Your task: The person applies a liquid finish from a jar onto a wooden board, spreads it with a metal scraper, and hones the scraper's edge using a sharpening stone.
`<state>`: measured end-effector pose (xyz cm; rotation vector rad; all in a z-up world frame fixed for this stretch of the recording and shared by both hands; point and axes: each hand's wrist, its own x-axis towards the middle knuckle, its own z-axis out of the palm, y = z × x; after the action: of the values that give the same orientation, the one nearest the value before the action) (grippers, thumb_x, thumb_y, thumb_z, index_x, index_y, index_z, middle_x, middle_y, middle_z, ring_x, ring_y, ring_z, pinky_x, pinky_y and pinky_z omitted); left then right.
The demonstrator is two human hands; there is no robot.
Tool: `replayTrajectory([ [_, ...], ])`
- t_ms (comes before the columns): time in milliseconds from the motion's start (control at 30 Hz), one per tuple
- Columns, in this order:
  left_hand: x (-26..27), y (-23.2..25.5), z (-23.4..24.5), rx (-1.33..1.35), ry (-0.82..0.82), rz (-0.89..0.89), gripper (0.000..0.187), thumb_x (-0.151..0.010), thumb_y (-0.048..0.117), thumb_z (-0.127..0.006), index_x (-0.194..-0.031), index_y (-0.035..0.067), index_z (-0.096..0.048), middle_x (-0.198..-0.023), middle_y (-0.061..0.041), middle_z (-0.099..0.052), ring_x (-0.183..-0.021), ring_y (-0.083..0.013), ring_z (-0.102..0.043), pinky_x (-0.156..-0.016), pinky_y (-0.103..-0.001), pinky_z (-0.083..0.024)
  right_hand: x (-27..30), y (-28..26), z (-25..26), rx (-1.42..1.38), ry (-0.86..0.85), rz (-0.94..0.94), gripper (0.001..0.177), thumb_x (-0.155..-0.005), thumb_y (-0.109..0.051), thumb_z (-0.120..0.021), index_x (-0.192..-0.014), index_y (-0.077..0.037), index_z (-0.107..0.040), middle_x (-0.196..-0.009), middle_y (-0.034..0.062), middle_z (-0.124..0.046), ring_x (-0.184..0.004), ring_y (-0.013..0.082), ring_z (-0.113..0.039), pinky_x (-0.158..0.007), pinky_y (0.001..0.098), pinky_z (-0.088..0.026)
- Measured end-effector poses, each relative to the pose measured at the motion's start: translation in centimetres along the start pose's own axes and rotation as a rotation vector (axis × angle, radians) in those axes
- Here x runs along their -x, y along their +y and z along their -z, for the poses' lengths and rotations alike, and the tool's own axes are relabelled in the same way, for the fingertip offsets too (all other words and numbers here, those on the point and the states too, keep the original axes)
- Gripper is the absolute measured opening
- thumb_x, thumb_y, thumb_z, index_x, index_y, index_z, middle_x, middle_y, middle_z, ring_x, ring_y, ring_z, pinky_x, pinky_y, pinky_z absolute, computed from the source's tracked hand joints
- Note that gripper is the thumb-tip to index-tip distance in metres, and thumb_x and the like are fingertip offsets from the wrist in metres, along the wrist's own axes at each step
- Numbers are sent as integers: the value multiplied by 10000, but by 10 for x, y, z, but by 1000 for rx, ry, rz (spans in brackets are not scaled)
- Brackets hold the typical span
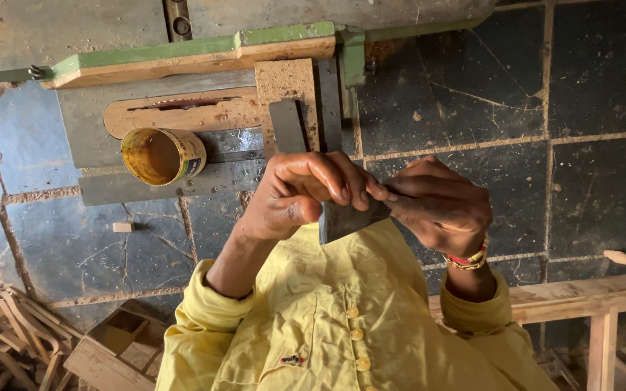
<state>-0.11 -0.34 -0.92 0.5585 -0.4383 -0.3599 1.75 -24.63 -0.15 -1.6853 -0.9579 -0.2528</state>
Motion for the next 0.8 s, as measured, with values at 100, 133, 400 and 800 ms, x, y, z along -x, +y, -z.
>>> replayTrajectory([
  [100,2,-4,4,-10,4,-12,303,-1011,309,-746,-1150,42,-704,-1083,-134,-707,-1171,-300,-688,-1074,-495,-552,2,0,4,50,-49,15,208,-775,85,-822,-946,21,-725,-915,157,-730,-824,275,-712,-732,401,-556],
  [133,4,-5,4,-5,23,-10,274,-1034,297,-732,-1138,46,-701,-1077,-133,-706,-1169,-304,-690,-1068,-486,-552,3,0,5,27,-43,22,201,-784,81,-820,-947,17,-723,-912,153,-730,-826,272,-712,-736,402,-557],
  [400,11,-1,5,-254,141,-60,315,-1090,345,-684,-1168,39,-677,-1130,-163,-698,-1136,-312,-703,-1050,-468,-576,21,10,5,78,-122,-71,207,-820,17,-813,-1013,-19,-746,-926,140,-754,-825,239,-728,-720,356,-587],
  [800,39,-36,0,-1579,372,-421,735,-1117,519,-470,-1629,28,-278,-1624,-264,-395,-1547,-385,-432,-1263,-488,-342,23,0,-6,80,-133,-325,269,-870,67,-734,-1133,8,-740,-979,113,-778,-864,224,-750,-752,317,-599],
])
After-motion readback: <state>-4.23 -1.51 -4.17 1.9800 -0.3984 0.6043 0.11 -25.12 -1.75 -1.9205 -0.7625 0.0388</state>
